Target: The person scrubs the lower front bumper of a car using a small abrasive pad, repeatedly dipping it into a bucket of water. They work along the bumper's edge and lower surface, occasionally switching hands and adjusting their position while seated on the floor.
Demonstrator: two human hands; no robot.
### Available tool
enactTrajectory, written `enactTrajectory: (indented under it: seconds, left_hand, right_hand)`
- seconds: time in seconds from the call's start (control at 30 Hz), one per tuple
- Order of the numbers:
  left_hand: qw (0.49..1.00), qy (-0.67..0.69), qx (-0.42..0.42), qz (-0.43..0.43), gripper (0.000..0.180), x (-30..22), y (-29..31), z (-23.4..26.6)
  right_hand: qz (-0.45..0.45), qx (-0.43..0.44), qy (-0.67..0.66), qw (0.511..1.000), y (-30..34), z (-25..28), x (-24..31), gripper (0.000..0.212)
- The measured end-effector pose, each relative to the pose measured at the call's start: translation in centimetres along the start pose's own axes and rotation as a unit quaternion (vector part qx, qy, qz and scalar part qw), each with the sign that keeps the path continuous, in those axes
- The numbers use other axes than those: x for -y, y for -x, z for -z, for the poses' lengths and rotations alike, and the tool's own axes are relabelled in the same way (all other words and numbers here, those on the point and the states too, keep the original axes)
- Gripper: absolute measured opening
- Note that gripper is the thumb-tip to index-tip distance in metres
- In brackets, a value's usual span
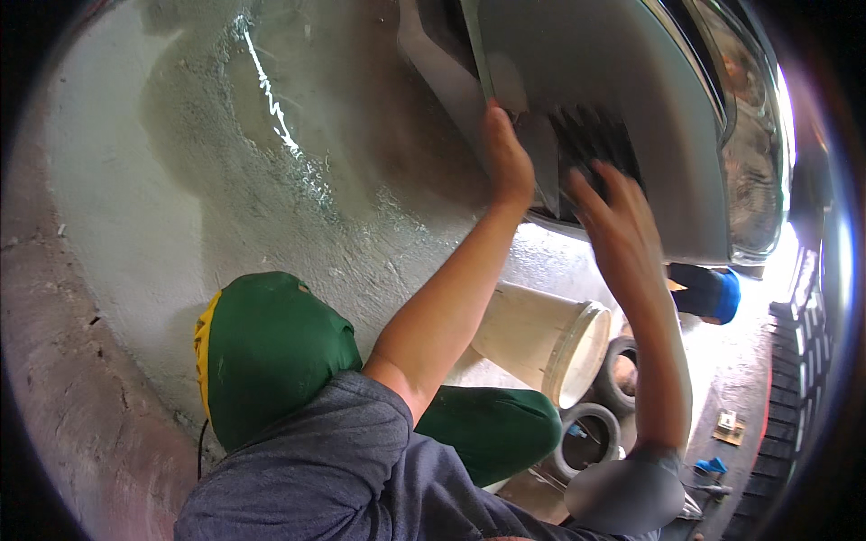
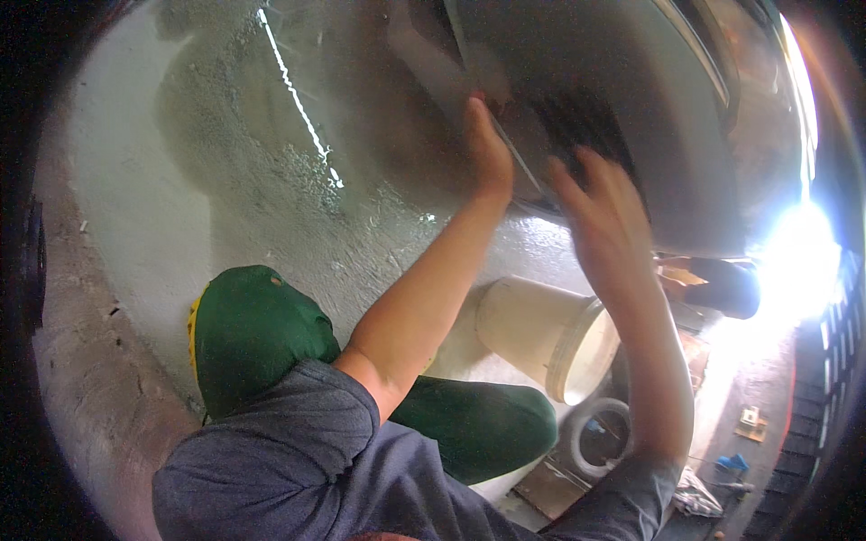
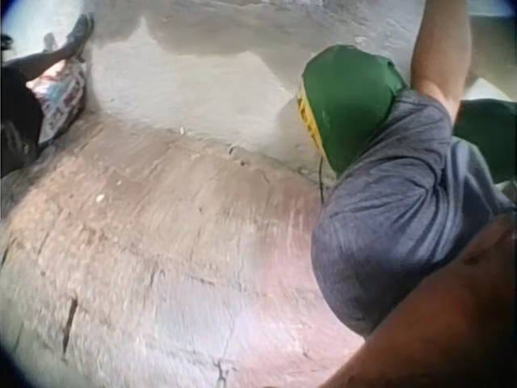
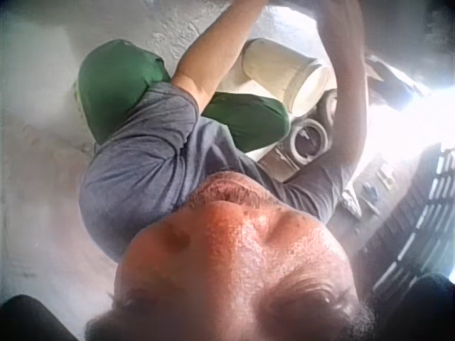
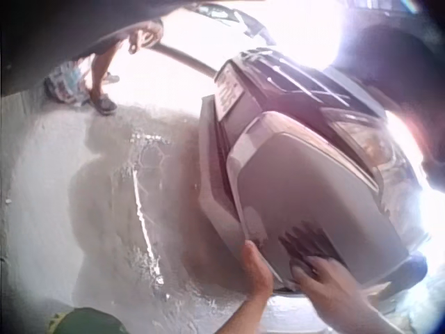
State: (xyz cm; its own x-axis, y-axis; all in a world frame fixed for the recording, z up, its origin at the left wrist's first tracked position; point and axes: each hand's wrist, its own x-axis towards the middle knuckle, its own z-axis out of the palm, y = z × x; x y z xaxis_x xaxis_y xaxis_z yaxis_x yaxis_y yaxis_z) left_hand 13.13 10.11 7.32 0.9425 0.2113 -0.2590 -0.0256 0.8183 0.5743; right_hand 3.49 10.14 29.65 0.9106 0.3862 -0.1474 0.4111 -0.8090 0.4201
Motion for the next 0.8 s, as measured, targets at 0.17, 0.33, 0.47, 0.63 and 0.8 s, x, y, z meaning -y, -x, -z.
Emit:
enactTrajectory:
  seconds: [0.17, 0.33, 0.47, 0.63, 0.8]
  left_hand:
    - [0.966, 0.204, -0.072, 0.139, 0.08, -3.7, -3.0, 0.8]
    - [0.932, 0.272, -0.143, 0.192, 0.083, -3.0, -2.9, 0.7]
    - [0.915, 0.29, -0.135, 0.247, 0.085, -3.1, -1.9, 0.2]
    - [0.898, 0.319, -0.189, 0.24, 0.084, -3.6, -1.8, 0.8]
    - [0.879, 0.333, -0.191, 0.281, 0.081, -3.1, -1.0, -0.8]
  right_hand:
    - [0.166, -0.051, 0.181, 0.968, -15.6, -3.3, 0.7, 0.041]
    - [0.167, -0.107, 0.248, 0.948, -20.8, -4.7, 0.5, 0.04]
    - [0.23, 0.02, 0.289, 0.929, -15.0, -8.5, -1.3, 0.041]
    - [0.199, 0.013, 0.268, 0.942, -20.0, -5.1, 1.0, 0.043]
    - [0.239, 0.084, 0.292, 0.922, -15.1, -8.6, 0.1, 0.046]
